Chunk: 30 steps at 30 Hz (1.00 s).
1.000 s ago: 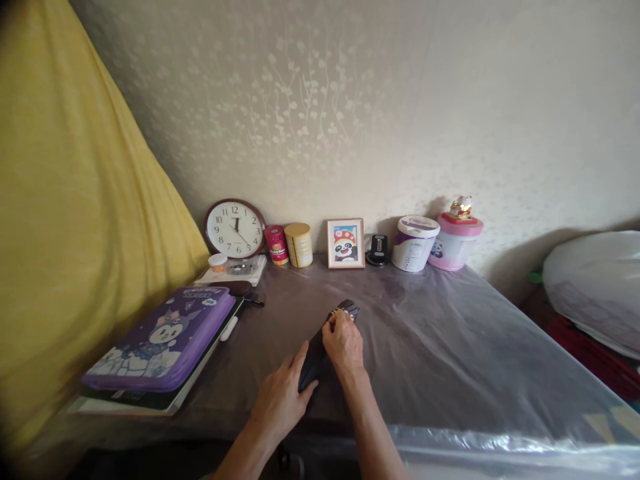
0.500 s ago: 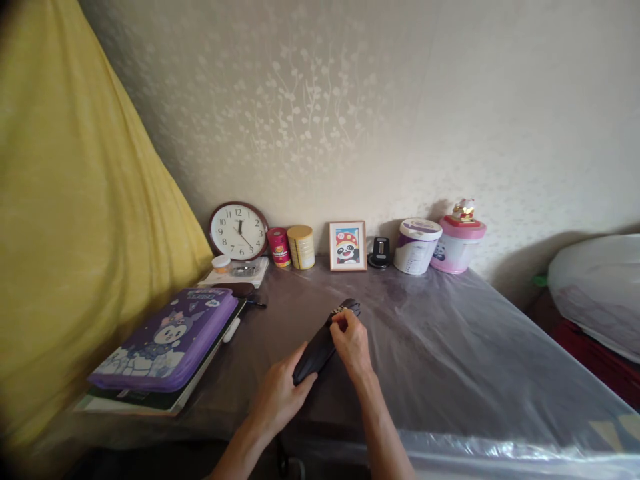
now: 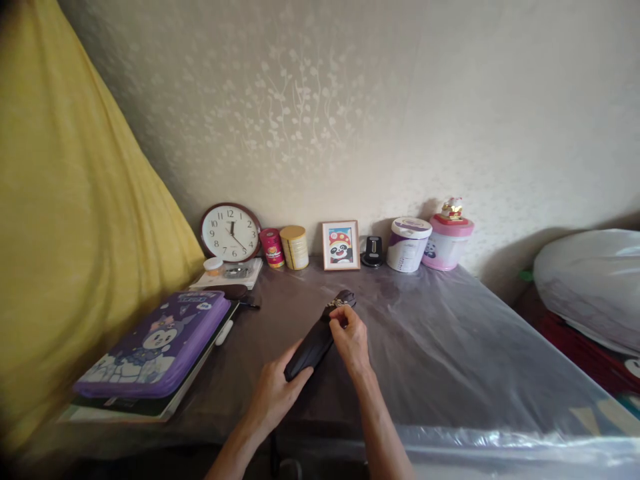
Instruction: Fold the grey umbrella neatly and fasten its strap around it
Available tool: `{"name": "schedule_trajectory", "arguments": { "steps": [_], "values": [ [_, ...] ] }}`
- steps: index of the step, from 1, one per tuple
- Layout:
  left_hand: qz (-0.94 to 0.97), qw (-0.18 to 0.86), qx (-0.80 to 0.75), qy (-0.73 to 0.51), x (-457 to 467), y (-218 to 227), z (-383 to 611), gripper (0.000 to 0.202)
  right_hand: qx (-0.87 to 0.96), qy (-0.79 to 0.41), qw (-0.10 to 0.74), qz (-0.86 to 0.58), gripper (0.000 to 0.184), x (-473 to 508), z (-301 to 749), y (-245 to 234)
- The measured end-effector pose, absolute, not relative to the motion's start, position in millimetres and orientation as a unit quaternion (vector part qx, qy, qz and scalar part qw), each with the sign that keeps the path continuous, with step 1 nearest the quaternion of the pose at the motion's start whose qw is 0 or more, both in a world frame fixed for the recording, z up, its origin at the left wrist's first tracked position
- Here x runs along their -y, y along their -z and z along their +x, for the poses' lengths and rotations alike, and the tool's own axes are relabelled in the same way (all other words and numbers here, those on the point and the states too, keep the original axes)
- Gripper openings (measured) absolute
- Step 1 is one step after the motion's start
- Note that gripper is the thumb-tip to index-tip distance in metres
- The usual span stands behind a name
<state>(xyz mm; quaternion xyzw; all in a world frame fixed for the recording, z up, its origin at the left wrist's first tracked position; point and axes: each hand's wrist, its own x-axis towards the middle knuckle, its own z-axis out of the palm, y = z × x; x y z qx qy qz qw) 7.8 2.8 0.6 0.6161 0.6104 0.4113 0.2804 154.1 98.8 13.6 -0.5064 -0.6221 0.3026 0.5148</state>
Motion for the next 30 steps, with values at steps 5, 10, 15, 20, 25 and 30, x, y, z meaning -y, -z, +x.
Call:
{"name": "schedule_trajectory", "arguments": {
  "steps": [5, 10, 15, 20, 25, 30],
  "values": [
    [0.61, 0.282, -0.612, -0.417, -3.1, -4.6, 11.2, 0.048, 0.61, -0.329, 0.53, -0.488, 0.012, -99.7, 156.4, -7.6],
    [0.556, 0.308, -0.637, -0.436, -4.4, -9.2, 8.6, 0.046, 0.577, -0.365, 0.57, -0.457, 0.01, -100.4, 160.3, -9.4],
    [0.457, 0.402, -0.636, -0.475, -9.1, -7.1, -1.4, 0.055, 0.586, -0.338, 0.546, -0.495, 0.013, -105.8, 175.5, -8.4],
    [0.404, 0.468, -0.616, -0.488, -12.8, -5.5, -3.6, 0.053, 0.613, -0.201, 0.485, -0.591, 0.015, -110.6, 187.0, -6.1],
    [0.384, 0.501, -0.591, -0.503, -11.6, -8.5, 1.4, 0.056, 0.578, -0.373, 0.542, -0.482, 0.02, -105.2, 167.6, -10.4],
    [0.367, 0.548, -0.534, -0.528, -8.8, -10.2, 4.1, 0.048, 0.513, -0.529, 0.506, -0.447, 0.036, -97.2, 147.4, -12.9]
  ]
}}
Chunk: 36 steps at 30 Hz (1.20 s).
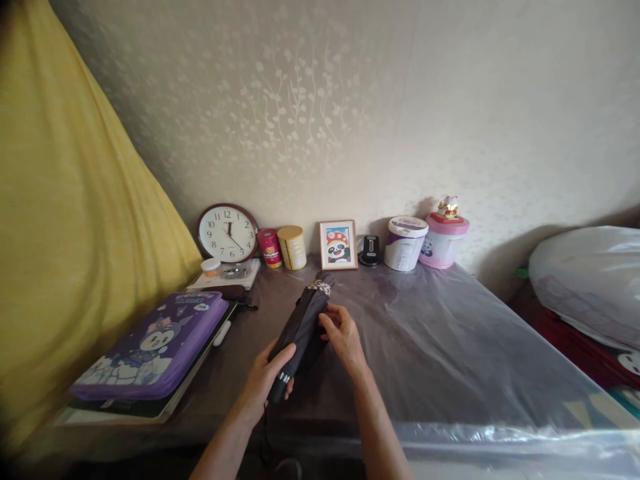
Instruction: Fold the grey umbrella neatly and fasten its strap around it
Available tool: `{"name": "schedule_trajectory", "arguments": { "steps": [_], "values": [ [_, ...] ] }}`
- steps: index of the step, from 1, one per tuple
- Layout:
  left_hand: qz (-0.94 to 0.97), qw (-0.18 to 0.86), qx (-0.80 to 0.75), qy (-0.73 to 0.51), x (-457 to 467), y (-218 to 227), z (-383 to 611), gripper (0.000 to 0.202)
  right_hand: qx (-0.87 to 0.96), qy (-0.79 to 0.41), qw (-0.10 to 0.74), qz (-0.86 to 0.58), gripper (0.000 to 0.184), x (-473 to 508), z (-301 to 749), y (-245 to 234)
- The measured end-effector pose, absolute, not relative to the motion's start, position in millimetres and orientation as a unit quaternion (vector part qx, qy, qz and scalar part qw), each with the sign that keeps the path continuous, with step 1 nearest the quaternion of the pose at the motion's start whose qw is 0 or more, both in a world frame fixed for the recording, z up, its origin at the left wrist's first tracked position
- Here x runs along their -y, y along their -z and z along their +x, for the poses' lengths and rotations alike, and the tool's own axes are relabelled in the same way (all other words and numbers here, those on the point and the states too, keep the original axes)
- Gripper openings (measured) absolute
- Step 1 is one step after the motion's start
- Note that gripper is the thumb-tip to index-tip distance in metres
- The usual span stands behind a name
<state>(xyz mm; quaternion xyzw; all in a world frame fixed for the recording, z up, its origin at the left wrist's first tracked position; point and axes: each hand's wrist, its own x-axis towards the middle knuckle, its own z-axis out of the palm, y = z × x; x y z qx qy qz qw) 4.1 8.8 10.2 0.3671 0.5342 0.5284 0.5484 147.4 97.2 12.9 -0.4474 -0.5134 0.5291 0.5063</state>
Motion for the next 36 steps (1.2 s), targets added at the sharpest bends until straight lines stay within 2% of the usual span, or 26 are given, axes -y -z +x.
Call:
{"name": "schedule_trajectory", "arguments": {
  "steps": [6, 10, 14, 17, 19, 22, 24, 28, 33, 36],
  "values": [
    [0.361, 0.566, -0.519, -0.529, -8.1, -8.1, 5.0, 0.044, 0.499, -0.592, 0.469, -0.425, 0.04, -92.1, 150.7, -16.3],
    [0.397, 0.521, -0.554, -0.513, -5.8, -10.9, 7.9, 0.046, 0.491, -0.577, 0.48, -0.442, 0.044, -88.9, 148.9, -21.9],
    [0.444, 0.455, -0.584, -0.505, -3.9, -13.0, 10.6, 0.046, 0.503, -0.538, 0.491, -0.466, 0.047, -92.0, 145.2, -19.2],
    [0.42, 0.487, -0.579, -0.5, -4.6, -13.7, 10.3, 0.048, 0.491, -0.495, 0.509, -0.505, 0.053, -100.0, 150.7, -11.0],
    [0.404, 0.502, -0.574, -0.505, -5.5, -14.4, 9.3, 0.048, 0.482, -0.418, 0.55, -0.539, 0.059, -105.0, 158.0, -7.6],
    [0.392, 0.501, -0.571, -0.52, -6.5, -14.9, 7.9, 0.047, 0.498, -0.333, 0.602, -0.527, 0.048, -106.6, 166.5, -10.2],
    [0.388, 0.501, -0.567, -0.527, -6.6, -14.4, 7.9, 0.046, 0.506, -0.401, 0.588, -0.488, 0.038, -103.1, 166.8, -15.3],
    [0.375, 0.54, -0.546, -0.519, -5.2, -14.2, 8.9, 0.042, 0.464, -0.582, 0.505, -0.436, 0.039, -93.0, 157.9, -20.8],
    [0.332, 0.642, -0.491, -0.486, -3.7, -20.4, 7.0, 0.038, 0.408, -0.674, 0.5, -0.359, 0.034, -88.4, 152.3, -17.5],
    [0.306, 0.678, -0.511, -0.43, -4.7, -20.6, 6.0, 0.046, 0.37, -0.689, 0.511, -0.356, 0.037, -88.6, 151.2, -16.9]
  ]
}}
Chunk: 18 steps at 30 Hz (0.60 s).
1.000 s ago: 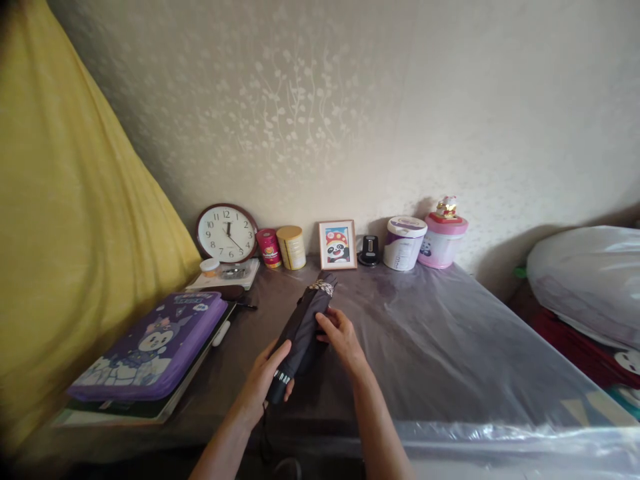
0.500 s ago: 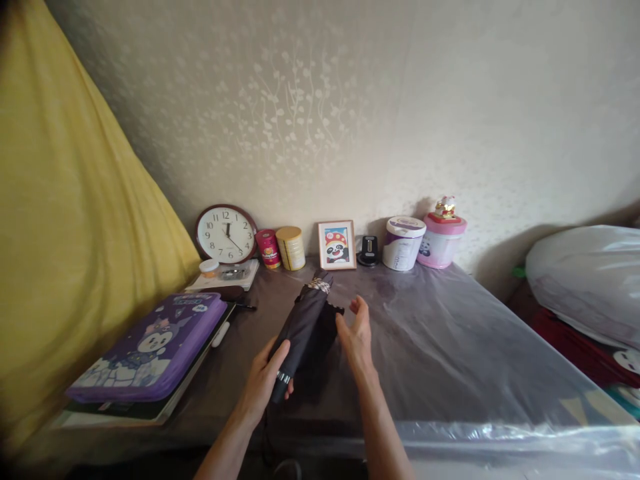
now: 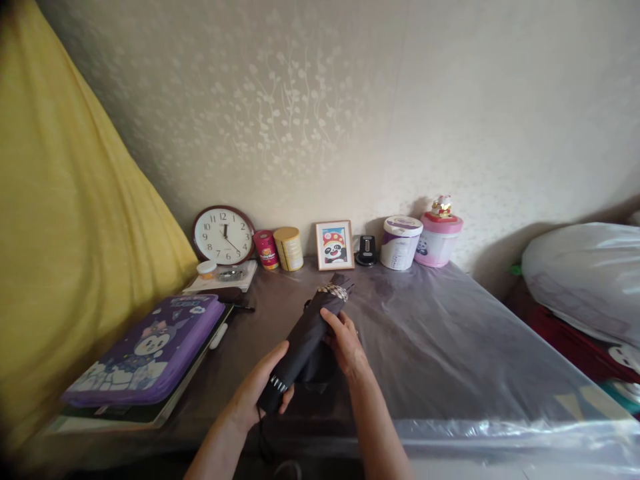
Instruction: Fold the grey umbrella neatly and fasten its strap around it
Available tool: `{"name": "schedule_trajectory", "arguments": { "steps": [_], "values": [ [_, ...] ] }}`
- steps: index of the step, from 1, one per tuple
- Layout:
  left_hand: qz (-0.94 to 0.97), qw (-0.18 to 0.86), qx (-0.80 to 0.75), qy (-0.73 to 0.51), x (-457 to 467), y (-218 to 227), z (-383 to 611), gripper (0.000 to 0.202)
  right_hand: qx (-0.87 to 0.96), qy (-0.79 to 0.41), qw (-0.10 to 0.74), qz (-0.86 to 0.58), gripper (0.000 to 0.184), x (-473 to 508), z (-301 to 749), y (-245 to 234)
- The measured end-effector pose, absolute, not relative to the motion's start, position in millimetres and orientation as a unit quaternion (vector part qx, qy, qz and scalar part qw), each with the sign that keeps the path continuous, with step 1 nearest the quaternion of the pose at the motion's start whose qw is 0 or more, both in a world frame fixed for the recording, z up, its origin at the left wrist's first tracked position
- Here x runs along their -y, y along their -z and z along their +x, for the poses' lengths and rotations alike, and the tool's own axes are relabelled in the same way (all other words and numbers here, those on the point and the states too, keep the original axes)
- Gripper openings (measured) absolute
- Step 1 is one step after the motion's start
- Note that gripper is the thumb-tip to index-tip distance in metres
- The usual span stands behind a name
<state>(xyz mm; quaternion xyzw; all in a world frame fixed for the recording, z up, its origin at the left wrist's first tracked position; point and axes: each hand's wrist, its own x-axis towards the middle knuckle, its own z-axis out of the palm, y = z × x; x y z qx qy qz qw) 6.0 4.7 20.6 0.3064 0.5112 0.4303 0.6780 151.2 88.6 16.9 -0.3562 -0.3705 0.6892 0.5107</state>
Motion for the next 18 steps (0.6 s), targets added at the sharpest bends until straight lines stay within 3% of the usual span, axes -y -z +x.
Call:
{"name": "schedule_trajectory", "arguments": {
  "steps": [7, 14, 18],
  "values": [
    [0.393, 0.568, -0.592, -0.415, -9.9, -4.6, 5.7, 0.06, 0.366, -0.599, 0.551, -0.452, 0.044, -88.5, 149.9, -19.9],
    [0.327, 0.757, -0.448, -0.345, -5.5, -10.0, 0.1, 0.066, 0.383, -0.692, 0.518, -0.325, 0.042, -89.9, 154.3, -20.1],
    [0.369, 0.697, -0.506, -0.351, -7.2, -6.6, -0.8, 0.069, 0.356, -0.657, 0.546, -0.378, 0.038, -91.5, 154.4, -18.8]
  ]
}}
